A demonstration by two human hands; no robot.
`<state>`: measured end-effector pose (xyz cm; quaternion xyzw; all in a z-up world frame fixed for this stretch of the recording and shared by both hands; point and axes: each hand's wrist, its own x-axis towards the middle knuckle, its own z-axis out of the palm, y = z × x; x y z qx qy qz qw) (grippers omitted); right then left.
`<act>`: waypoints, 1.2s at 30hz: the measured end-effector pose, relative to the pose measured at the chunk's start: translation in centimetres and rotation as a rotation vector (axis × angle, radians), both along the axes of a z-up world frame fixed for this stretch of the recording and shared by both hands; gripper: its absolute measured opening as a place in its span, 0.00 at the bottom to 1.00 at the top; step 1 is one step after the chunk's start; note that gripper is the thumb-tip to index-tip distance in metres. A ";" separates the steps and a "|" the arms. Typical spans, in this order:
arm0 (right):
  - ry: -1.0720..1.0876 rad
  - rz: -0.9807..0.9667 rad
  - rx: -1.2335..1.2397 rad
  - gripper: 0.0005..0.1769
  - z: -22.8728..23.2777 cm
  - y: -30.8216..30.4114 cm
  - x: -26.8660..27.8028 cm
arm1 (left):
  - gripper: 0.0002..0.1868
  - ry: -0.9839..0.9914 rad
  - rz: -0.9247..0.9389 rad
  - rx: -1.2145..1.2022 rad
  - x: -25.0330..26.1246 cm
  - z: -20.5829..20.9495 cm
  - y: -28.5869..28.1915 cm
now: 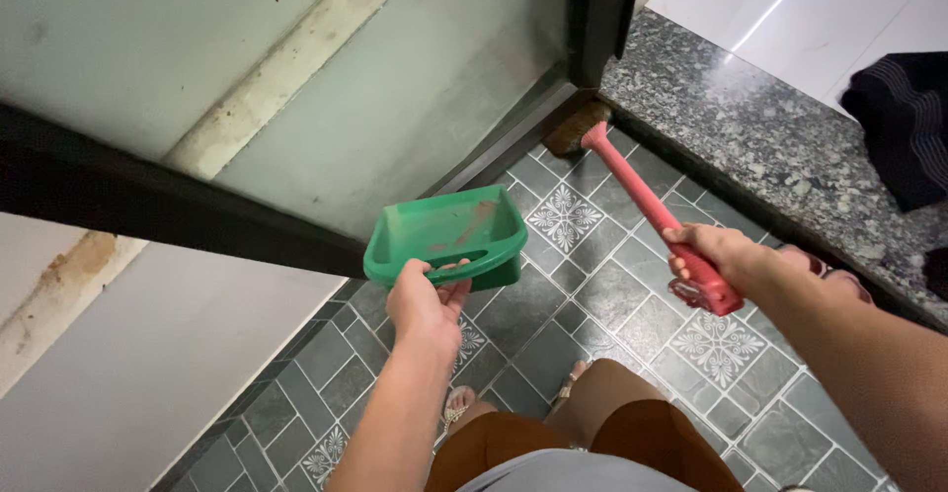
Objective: The person sweeps debris into a dustpan and then organizes several pairs of shoes on the tiled floor.
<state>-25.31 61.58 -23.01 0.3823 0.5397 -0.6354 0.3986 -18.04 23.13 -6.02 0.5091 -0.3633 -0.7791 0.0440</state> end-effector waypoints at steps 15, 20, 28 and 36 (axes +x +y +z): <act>-0.165 -0.377 -0.075 0.19 6.4 -7.5 13.5 | 0.13 0.005 -0.231 0.033 -0.9 3.5 -4.2; -0.020 -0.455 0.250 0.15 13.5 -13.4 18.4 | 0.13 -0.022 -0.396 0.036 -2.5 3.8 -8.2; 0.124 -0.360 0.323 0.28 16.1 -27.2 19.8 | 0.17 0.028 -0.637 0.044 -5.9 3.9 -16.7; 0.180 -0.217 0.334 0.26 10.3 -35.8 14.8 | 0.17 0.058 -0.719 0.055 -6.6 3.8 -23.6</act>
